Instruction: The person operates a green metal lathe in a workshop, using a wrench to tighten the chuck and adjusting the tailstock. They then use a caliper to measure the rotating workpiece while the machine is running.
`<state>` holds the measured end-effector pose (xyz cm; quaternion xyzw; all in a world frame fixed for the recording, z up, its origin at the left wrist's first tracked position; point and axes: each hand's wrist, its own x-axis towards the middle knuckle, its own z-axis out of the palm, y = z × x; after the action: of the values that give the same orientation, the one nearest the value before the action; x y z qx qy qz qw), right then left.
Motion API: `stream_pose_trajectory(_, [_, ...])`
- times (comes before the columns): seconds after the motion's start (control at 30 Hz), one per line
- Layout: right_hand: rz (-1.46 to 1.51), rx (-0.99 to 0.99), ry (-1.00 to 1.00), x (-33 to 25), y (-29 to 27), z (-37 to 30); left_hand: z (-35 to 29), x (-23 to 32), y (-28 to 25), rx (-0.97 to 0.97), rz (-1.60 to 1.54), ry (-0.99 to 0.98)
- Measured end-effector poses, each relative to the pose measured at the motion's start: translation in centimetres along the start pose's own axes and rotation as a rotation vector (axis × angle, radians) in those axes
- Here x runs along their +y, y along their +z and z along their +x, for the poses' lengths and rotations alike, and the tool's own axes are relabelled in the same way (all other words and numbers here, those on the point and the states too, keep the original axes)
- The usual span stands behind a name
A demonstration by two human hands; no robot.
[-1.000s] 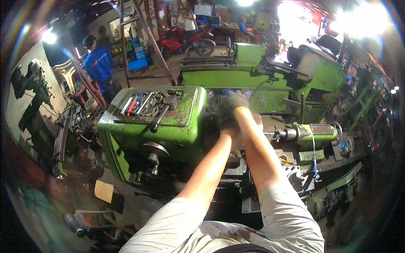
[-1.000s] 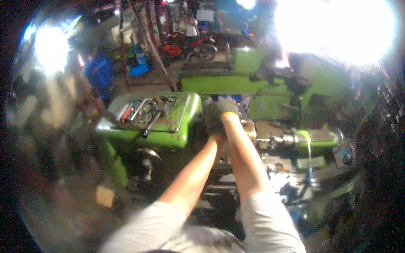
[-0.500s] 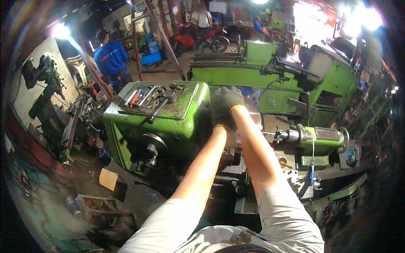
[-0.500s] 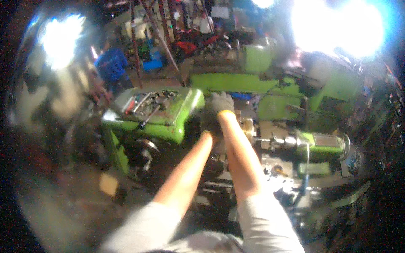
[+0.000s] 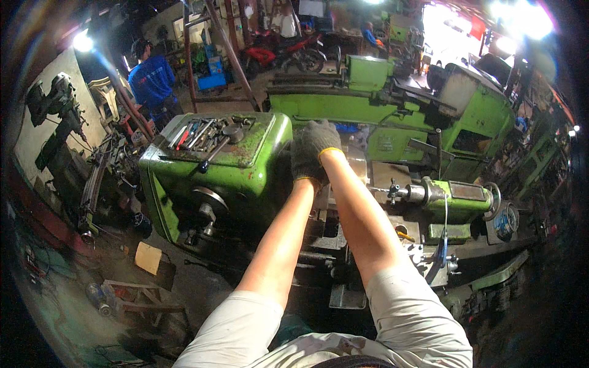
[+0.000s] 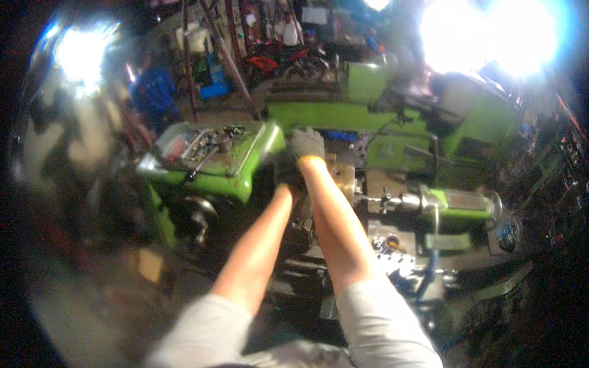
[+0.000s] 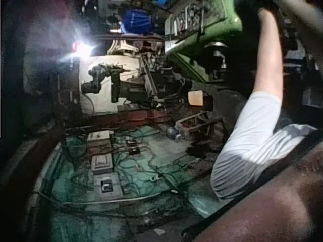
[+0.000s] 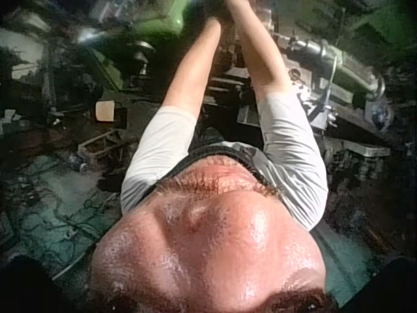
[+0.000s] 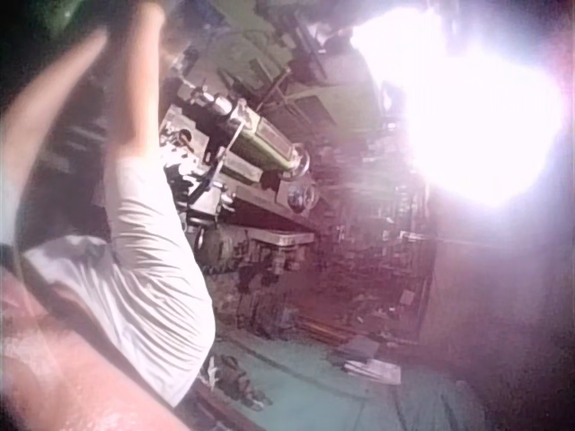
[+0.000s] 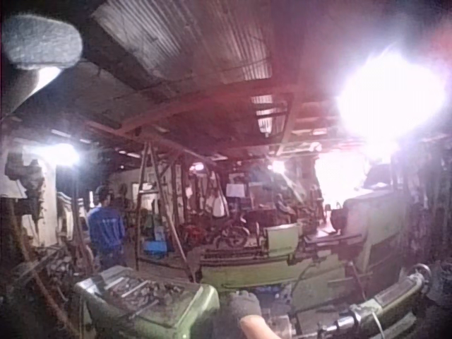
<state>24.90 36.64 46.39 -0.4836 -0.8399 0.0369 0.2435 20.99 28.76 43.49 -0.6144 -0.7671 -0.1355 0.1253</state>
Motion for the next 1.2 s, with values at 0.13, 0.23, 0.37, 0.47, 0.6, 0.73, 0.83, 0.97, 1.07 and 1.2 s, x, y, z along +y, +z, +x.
stream_pose_trajectory(0.13, [0.007, -0.025, 0.007, -0.9, -0.8, -0.6, -0.6, -0.3, -0.9, 0.155, -0.134, -0.021])
stream_pose_trajectory(0.23, [0.019, -0.024, 0.031, -0.4, -0.7, 0.0, -0.5, 0.2, -0.7, 0.134, -0.177, -0.028])
stream_pose_trajectory(0.37, [0.082, 0.013, 0.037, -0.4, -0.3, -0.1, -0.2, 0.0, -0.3, 0.064, -0.089, -0.040])
stream_pose_trajectory(0.47, [0.054, 0.007, 0.023, -0.1, 0.1, 0.0, 0.0, 0.1, -0.2, 0.031, -0.057, -0.045])
stream_pose_trajectory(0.6, [0.059, 0.015, 0.004, -0.5, 0.1, -0.2, 0.0, -0.1, -0.2, -0.010, -0.022, -0.058])
stream_pose_trajectory(0.73, [0.058, 0.013, 0.009, -0.8, 0.0, -0.5, 0.1, -0.2, 0.0, -0.047, 0.013, -0.067])
stream_pose_trajectory(0.83, [0.080, 0.095, 0.015, -0.3, 0.0, -0.8, 0.6, 0.1, 0.3, -0.082, 0.028, -0.062])
stream_pose_trajectory(0.97, [0.019, 0.323, -0.078, 1.9, -0.3, -0.9, 1.8, 1.1, 0.9, -0.045, 0.033, -0.009])
stream_pose_trajectory(1.07, [-0.083, 0.260, -0.045, 2.3, -1.8, -2.5, 1.1, 0.0, 1.4, -0.017, 0.044, 0.045])
stream_pose_trajectory(1.2, [-0.065, 0.449, -0.112, 10.2, -7.5, -6.9, 0.5, 0.4, 1.5, 0.126, -0.384, 0.053])
